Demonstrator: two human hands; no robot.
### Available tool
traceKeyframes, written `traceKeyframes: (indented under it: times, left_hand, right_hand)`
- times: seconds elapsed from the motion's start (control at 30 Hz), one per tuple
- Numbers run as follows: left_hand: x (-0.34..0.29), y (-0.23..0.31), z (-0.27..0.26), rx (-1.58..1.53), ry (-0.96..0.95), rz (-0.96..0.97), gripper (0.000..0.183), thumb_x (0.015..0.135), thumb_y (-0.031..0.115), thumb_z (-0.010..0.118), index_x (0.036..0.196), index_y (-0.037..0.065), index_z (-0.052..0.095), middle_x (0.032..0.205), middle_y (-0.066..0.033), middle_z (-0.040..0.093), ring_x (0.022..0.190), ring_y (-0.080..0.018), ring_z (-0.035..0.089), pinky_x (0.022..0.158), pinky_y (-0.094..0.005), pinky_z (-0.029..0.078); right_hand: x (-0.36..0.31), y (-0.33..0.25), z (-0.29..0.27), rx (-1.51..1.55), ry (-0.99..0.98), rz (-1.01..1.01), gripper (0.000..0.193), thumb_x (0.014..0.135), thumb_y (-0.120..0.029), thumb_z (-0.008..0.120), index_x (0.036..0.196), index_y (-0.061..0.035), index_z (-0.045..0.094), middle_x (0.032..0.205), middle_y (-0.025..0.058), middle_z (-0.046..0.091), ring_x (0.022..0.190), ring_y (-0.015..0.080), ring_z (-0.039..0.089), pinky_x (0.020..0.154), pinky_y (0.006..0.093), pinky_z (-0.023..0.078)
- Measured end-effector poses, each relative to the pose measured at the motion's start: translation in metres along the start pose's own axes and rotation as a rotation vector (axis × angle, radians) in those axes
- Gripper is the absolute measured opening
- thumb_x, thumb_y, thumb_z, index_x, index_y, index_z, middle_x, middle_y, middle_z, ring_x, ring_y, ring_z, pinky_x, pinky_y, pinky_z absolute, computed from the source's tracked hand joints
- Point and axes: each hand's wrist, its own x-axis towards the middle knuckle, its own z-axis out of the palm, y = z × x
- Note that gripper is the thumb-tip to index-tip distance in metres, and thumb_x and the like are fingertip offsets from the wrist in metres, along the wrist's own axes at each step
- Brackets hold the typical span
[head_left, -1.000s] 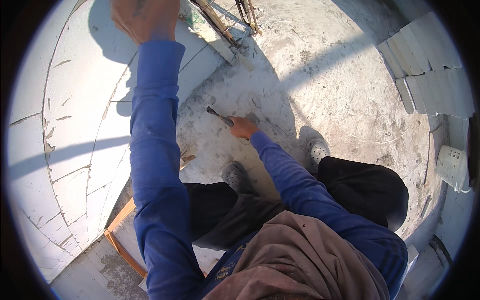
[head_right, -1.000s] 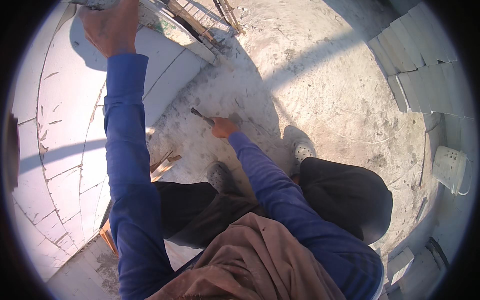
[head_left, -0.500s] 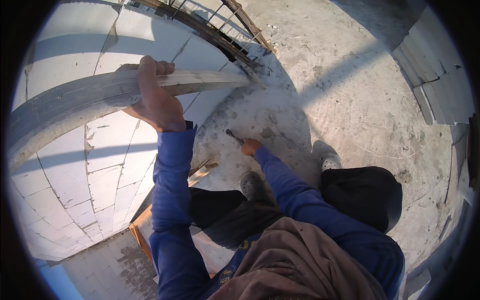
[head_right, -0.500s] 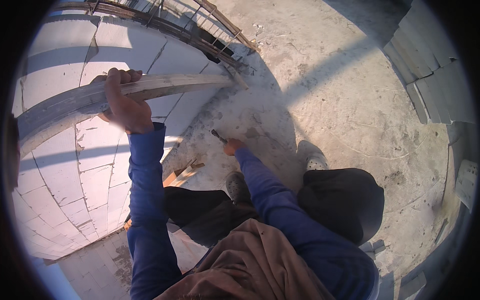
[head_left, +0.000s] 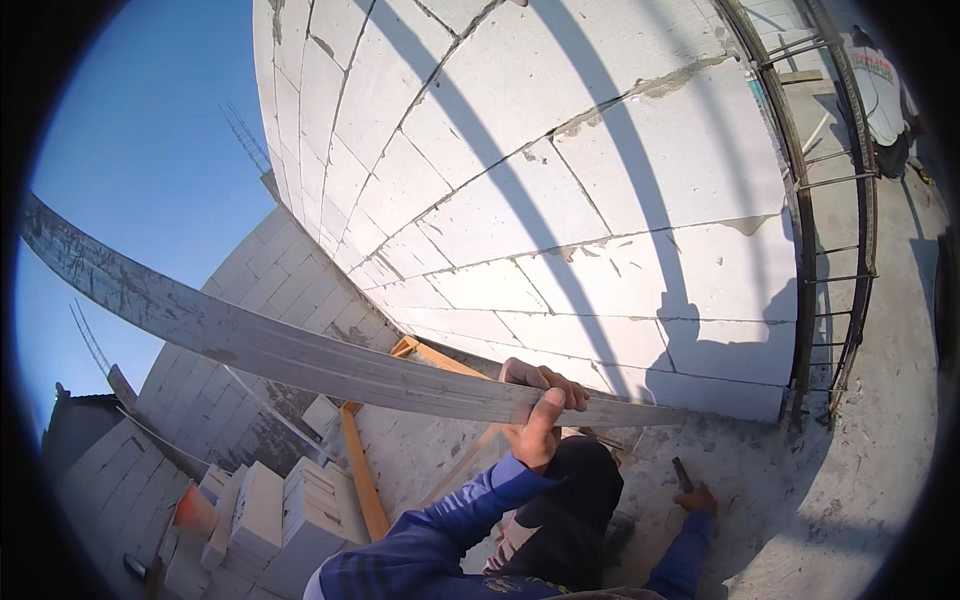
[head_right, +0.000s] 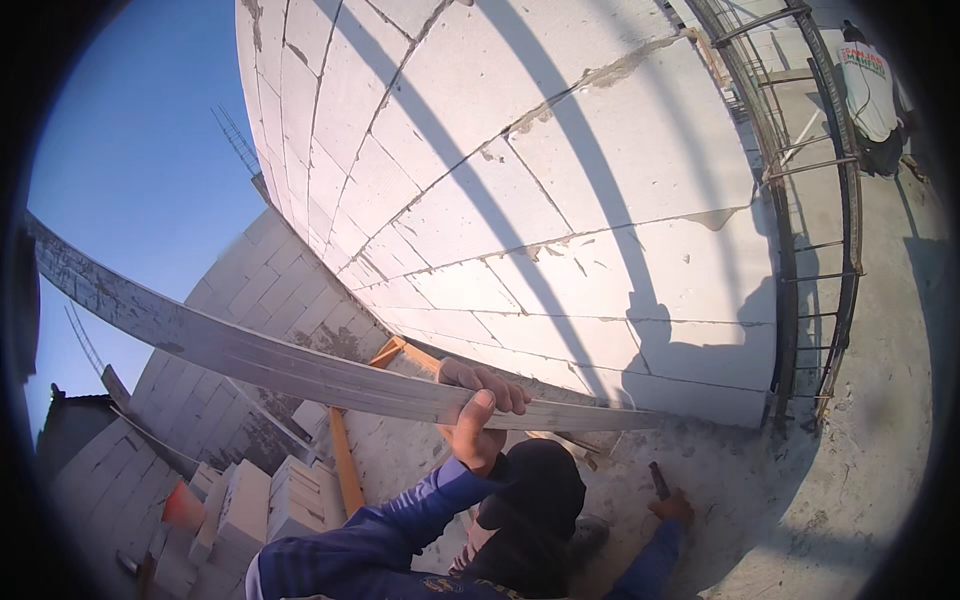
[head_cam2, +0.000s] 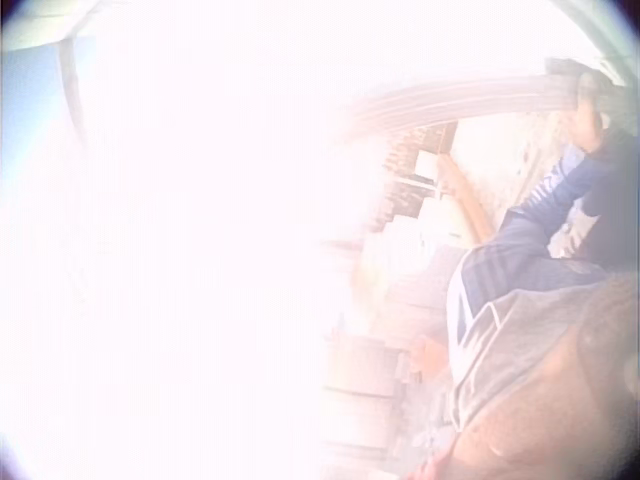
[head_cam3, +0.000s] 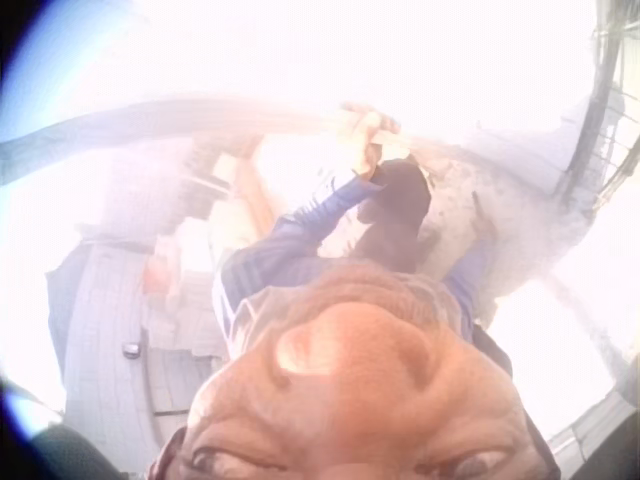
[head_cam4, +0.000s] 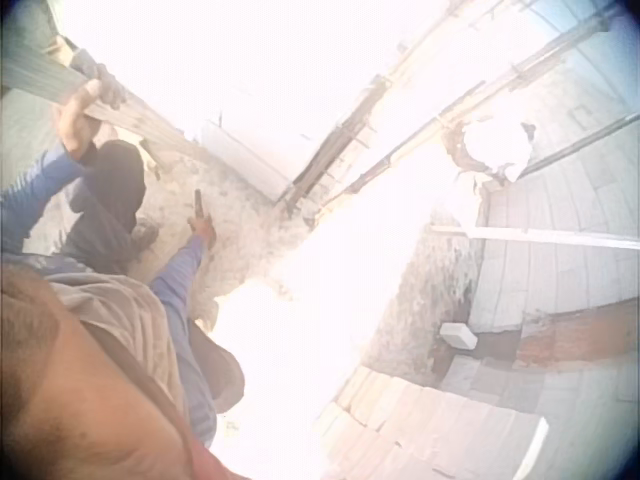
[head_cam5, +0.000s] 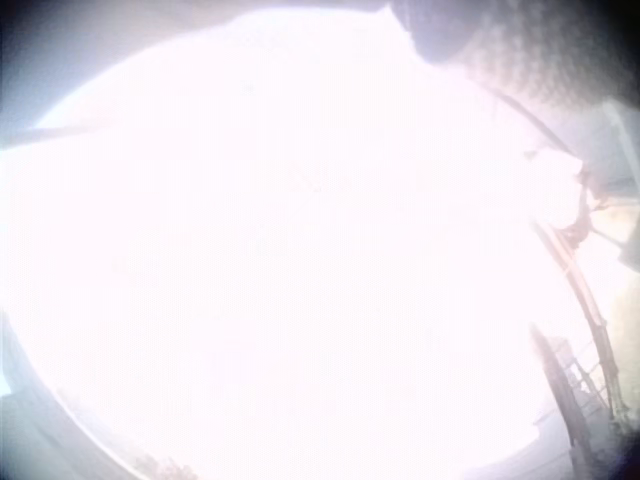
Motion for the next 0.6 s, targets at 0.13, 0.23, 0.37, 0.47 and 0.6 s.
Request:
traceKeyframes:
  times: [0.13, 0.23, 0.37, 0.47, 0.6]
  left_hand:
    - [0.000, 0.007, -0.045, -0.021, 0.115, 0.091, 0.021, 0.086, 0.008, 0.061, 0.095, 0.008, 0.042, 0.074, -0.0122, 0.055, 0.068, -0.0255, 0.059, 0.074, -0.0458, 0.054]
    - [-0.010, -0.004, -0.061, 0.023, 0.142, 0.157, 0.021, 0.086, 0.003, 0.061, 0.096, 0.007, 0.043, 0.075, -0.0126, 0.056, 0.069, -0.0264, 0.060, 0.076, -0.0469, 0.055]
    - [-0.029, -0.011, -0.075, 0.092, 0.251, 0.224, 0.020, 0.086, 0.004, 0.059, 0.098, 0.008, 0.043, 0.074, -0.0119, 0.056, 0.068, -0.0260, 0.060, 0.074, -0.0447, 0.055]
    - [-0.031, 0.008, -0.103, 0.144, 0.349, 0.295, 0.021, 0.088, 0.008, 0.061, 0.101, 0.010, 0.044, 0.077, -0.0104, 0.056, 0.069, -0.0257, 0.060, 0.074, -0.0447, 0.055]
    - [-0.040, 0.042, -0.162, 0.180, 0.622, 0.336, 0.026, 0.088, 0.003, 0.063, 0.106, 0.010, 0.046, 0.082, -0.0080, 0.059, 0.076, -0.0234, 0.060, 0.083, -0.0473, 0.053]
  right_hand:
    - [-0.026, -0.047, -0.065, 0.118, 0.005, 0.228, 0.112, 0.062, -0.058, 0.084, 0.153, -0.0088, 0.042, 0.150, 0.0220, 0.049, 0.138, 0.0360, 0.049, 0.112, 0.0466, 0.043]
    - [0.028, -0.035, -0.058, 0.401, 0.488, -0.215, 0.094, 0.064, -0.038, 0.090, 0.140, 0.0034, 0.054, 0.141, 0.0273, 0.056, 0.130, 0.0377, 0.056, 0.107, 0.0458, 0.047]
    - [0.032, -0.081, -0.058, 0.564, 0.475, -0.699, 0.094, 0.066, -0.035, 0.090, 0.143, 0.0034, 0.051, 0.132, 0.0290, 0.061, 0.123, 0.0384, 0.060, 0.100, 0.0455, 0.050]
    - [0.012, -0.122, -0.042, 0.606, 0.175, -0.736, 0.096, 0.069, -0.039, 0.088, 0.145, 0.0030, 0.049, 0.131, 0.0292, 0.062, 0.120, 0.0387, 0.062, 0.098, 0.0450, 0.051]
    - [-0.002, -0.130, -0.030, 0.406, 0.022, -0.616, 0.090, 0.076, -0.041, 0.082, 0.147, 0.0033, 0.047, 0.123, 0.0306, 0.066, 0.113, 0.0378, 0.067, 0.093, 0.0435, 0.053]
